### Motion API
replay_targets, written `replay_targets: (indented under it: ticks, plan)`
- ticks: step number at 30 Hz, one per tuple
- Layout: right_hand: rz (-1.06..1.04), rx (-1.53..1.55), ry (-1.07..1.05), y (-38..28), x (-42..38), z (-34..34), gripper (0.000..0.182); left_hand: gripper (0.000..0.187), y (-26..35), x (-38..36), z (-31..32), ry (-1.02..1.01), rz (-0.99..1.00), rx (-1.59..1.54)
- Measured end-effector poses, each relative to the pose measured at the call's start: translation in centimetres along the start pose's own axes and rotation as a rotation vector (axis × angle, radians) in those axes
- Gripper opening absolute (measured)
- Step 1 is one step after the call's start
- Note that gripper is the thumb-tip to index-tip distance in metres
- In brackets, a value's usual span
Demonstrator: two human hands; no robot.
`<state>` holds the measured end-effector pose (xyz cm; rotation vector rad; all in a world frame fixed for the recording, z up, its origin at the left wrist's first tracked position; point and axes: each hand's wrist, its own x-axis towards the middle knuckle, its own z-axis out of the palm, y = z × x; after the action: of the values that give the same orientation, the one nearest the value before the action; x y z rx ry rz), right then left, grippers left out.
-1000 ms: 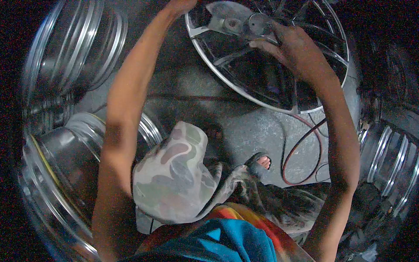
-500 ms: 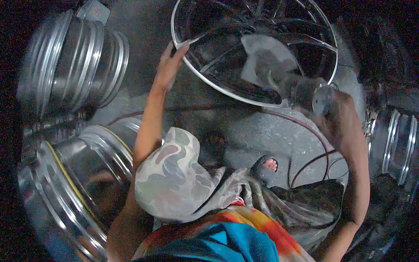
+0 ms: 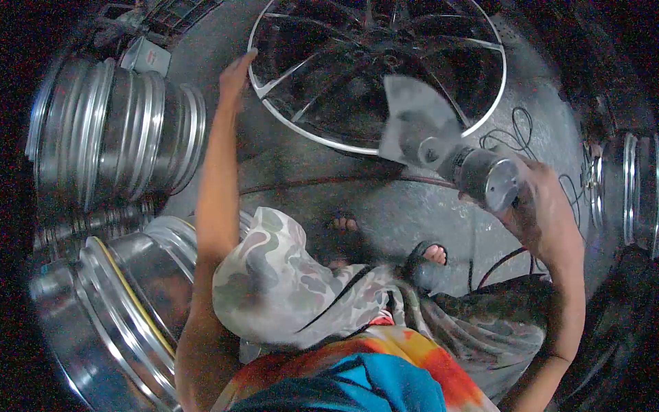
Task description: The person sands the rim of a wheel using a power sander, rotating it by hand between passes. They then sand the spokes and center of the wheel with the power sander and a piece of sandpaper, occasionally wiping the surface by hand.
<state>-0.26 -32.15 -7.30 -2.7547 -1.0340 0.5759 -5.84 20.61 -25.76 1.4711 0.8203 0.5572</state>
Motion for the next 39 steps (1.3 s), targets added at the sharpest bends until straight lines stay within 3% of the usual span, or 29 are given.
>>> replay_targets:
  ticks: [1,2,3,5,8,11,13,16,18,20,22,23,25,28,29,31,34,37,39]
  plan:
    - [-0.108,-0.001,0.167,0.9,-0.5,0.6,0.071,0.042,0.7,1.4,0.0,0.034,0.043,0.259]
    - [-0.109,0.003,0.167,0.9,-0.6,0.6,0.071,0.044,1.2,2.5,0.1,0.07,0.086,0.52]
    - [-0.066,-0.033,0.14,0.7,-0.6,0.4,0.07,0.044,1.2,3.4,0.2,0.07,0.088,0.523]
    - [-0.022,-0.061,0.117,0.3,-0.6,-0.1,0.068,0.049,1.0,4.6,0.5,0.136,0.29,0.566]
    - [0.005,-0.019,0.019,-0.2,-0.4,-0.5,0.065,0.055,-0.9,6.7,-0.4,0.082,0.192,0.687]
    - [-0.035,0.009,0.114,-0.5,-0.5,-0.5,0.063,0.057,-1.7,0.3,0.0,0.122,0.15,0.359]
    - [-0.006,0.125,-0.139,-1.1,0.6,-1.8,0.063,0.054,-2.1,-4.2,0.1,0.071,0.083,0.243]
    - [-0.076,0.039,-0.027,-0.7,0.1,-0.7,0.063,0.053,-3.9,-9.0,0.6,0.003,0.011,0.124]
    - [-0.018,0.134,-0.091,-1.9,0.8,-1.3,0.062,0.054,-4.1,-11.3,0.2,-0.037,0.0,0.036]
    - [0.056,0.228,-0.149,-2.6,1.3,-1.6,0.062,0.058,-4.1,-13.2,-0.3,-0.427,-0.183,0.218]
    - [-0.047,0.084,-0.173,-2.3,1.1,-0.9,0.054,0.059,-0.6,-15.5,0.0,-0.965,-0.284,0.537]
    - [-0.026,0.079,-0.178,-2.1,1.2,-0.5,0.054,0.059,1.0,-16.6,0.6,-0.986,-0.285,0.528]
    - [-0.383,0.174,-0.085,-2.0,1.7,0.3,0.052,0.06,3.8,-18.4,1.8,-1.124,-0.263,0.345]
    - [-0.438,0.165,-0.124,-3.0,1.6,0.7,0.055,0.062,5.6,-19.9,4.3,-1.13,-0.392,0.084]
    - [-0.464,0.167,-0.164,-3.0,1.5,1.0,0.056,0.062,5.4,-19.8,4.5,-1.135,-0.392,0.086]
    - [-0.467,0.176,-0.161,-2.5,1.4,2.2,0.056,0.069,4.6,-19.8,5.2,-1.351,-0.338,0.188]
    - [-0.475,0.326,-0.205,-1.2,1.6,4.9,0.056,0.071,3.5,-19.7,4.8,-1.331,-0.463,0.317]
    - [-0.485,0.244,-0.328,2.5,2.0,8.8,0.054,0.071,0.6,-19.9,4.6,-1.397,-0.546,0.414]
    - [-0.448,0.27,-0.371,5.1,2.9,12.4,0.042,0.076,-5.0,-20.0,5.9,-1.583,-0.388,0.475]
